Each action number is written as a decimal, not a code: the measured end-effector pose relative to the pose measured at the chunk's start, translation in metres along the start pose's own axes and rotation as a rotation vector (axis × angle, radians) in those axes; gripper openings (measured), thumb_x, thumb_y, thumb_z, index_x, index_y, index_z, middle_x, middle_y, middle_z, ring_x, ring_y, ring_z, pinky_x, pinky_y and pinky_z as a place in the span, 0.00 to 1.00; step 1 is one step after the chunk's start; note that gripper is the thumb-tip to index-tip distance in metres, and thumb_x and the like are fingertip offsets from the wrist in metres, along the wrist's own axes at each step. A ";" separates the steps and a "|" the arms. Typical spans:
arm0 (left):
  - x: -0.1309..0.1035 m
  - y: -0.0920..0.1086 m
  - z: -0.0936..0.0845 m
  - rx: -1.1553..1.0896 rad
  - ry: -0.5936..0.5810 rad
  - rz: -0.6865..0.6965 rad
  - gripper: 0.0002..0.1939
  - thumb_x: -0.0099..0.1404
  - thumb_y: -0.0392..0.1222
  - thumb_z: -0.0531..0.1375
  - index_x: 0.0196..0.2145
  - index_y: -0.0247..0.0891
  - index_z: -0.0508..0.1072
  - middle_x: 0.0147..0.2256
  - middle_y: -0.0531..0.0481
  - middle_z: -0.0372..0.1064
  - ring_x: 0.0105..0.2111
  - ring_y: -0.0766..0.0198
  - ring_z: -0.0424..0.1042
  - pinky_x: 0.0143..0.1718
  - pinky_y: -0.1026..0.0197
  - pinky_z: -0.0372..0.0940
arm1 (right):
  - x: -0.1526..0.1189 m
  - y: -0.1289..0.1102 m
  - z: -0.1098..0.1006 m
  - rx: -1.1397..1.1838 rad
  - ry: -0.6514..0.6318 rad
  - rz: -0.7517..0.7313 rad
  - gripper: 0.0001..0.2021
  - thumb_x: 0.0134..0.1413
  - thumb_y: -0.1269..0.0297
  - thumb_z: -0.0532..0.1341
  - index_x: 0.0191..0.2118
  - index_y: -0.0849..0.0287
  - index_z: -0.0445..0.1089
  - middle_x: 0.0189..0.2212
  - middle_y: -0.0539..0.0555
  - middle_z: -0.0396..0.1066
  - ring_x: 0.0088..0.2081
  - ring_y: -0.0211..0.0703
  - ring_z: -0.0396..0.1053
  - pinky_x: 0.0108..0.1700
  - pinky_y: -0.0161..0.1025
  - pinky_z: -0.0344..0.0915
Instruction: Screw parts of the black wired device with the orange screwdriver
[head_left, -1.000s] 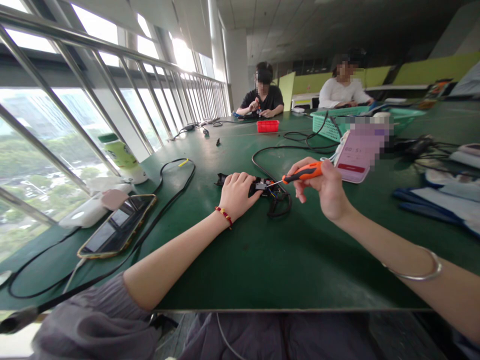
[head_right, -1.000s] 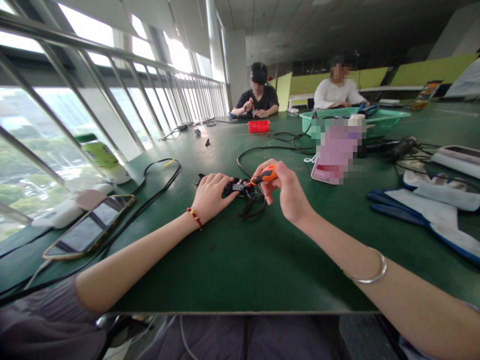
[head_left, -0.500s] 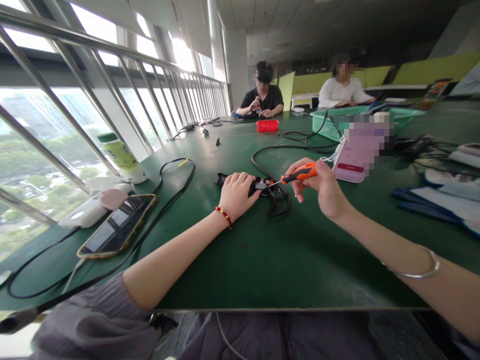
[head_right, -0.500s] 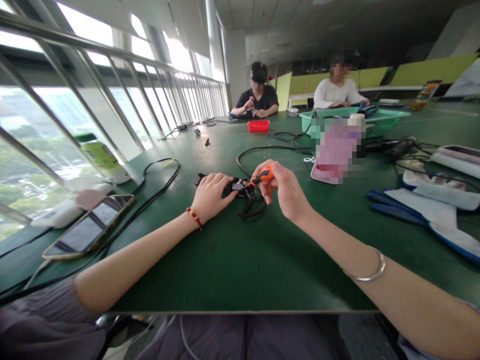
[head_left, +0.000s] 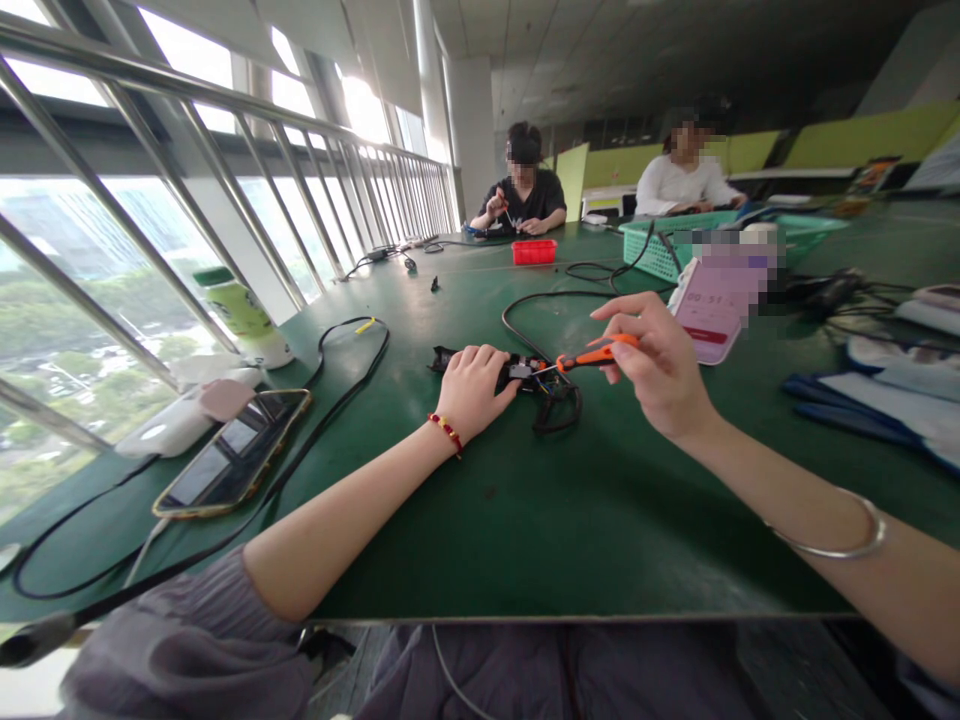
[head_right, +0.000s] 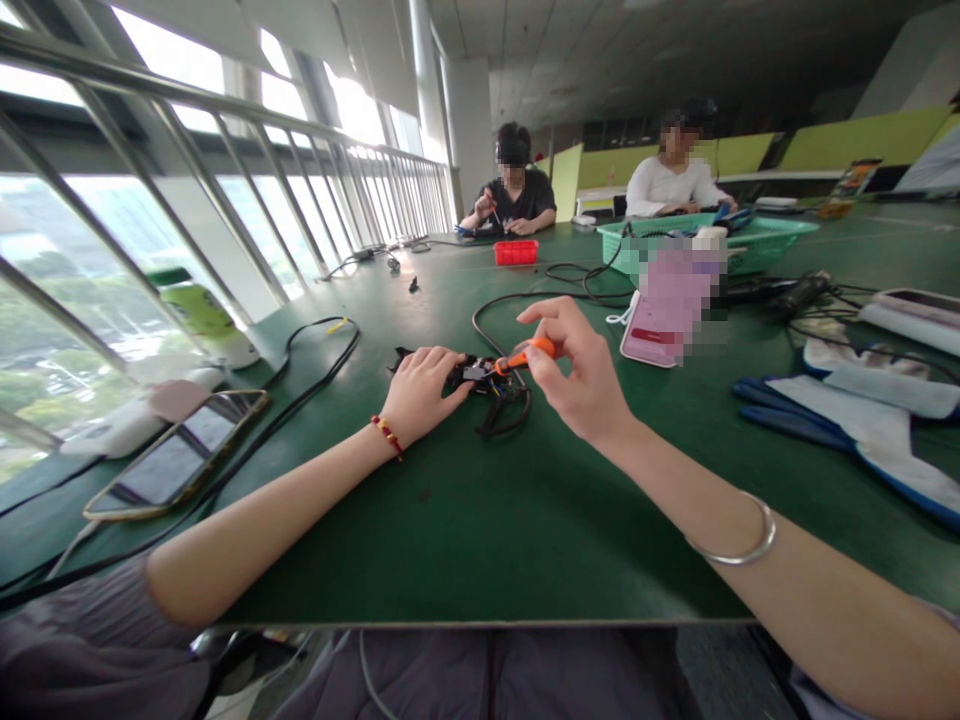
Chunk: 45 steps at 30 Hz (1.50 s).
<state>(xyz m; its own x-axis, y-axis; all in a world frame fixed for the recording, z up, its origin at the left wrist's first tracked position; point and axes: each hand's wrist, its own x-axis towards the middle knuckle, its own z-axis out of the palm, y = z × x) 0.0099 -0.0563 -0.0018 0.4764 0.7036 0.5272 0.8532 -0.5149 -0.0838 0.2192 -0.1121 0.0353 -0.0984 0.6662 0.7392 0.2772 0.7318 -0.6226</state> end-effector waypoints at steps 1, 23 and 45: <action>0.000 0.000 -0.001 0.001 -0.003 -0.002 0.16 0.63 0.48 0.54 0.45 0.38 0.68 0.42 0.46 0.67 0.44 0.55 0.63 0.47 0.53 0.59 | 0.000 0.000 0.000 -0.017 0.014 -0.027 0.08 0.54 0.60 0.55 0.38 0.56 0.64 0.28 0.49 0.63 0.24 0.34 0.62 0.26 0.35 0.59; -0.001 -0.001 0.001 -0.003 -0.012 0.006 0.17 0.63 0.46 0.54 0.48 0.38 0.67 0.44 0.45 0.66 0.46 0.54 0.62 0.48 0.53 0.58 | -0.003 -0.007 0.002 -0.394 0.083 -0.177 0.05 0.51 0.65 0.57 0.36 0.54 0.64 0.23 0.48 0.65 0.26 0.39 0.65 0.32 0.40 0.62; -0.001 -0.002 0.002 -0.027 -0.007 0.014 0.16 0.64 0.45 0.52 0.48 0.38 0.67 0.44 0.45 0.66 0.45 0.55 0.62 0.48 0.52 0.59 | -0.003 -0.005 0.004 -0.480 0.062 -0.316 0.08 0.48 0.66 0.57 0.37 0.55 0.66 0.23 0.48 0.65 0.28 0.41 0.65 0.37 0.42 0.63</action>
<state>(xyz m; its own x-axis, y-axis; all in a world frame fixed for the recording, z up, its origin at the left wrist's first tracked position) 0.0082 -0.0554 -0.0038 0.4899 0.6995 0.5202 0.8404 -0.5377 -0.0683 0.2142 -0.1169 0.0347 -0.1948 0.4062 0.8928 0.6475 0.7369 -0.1940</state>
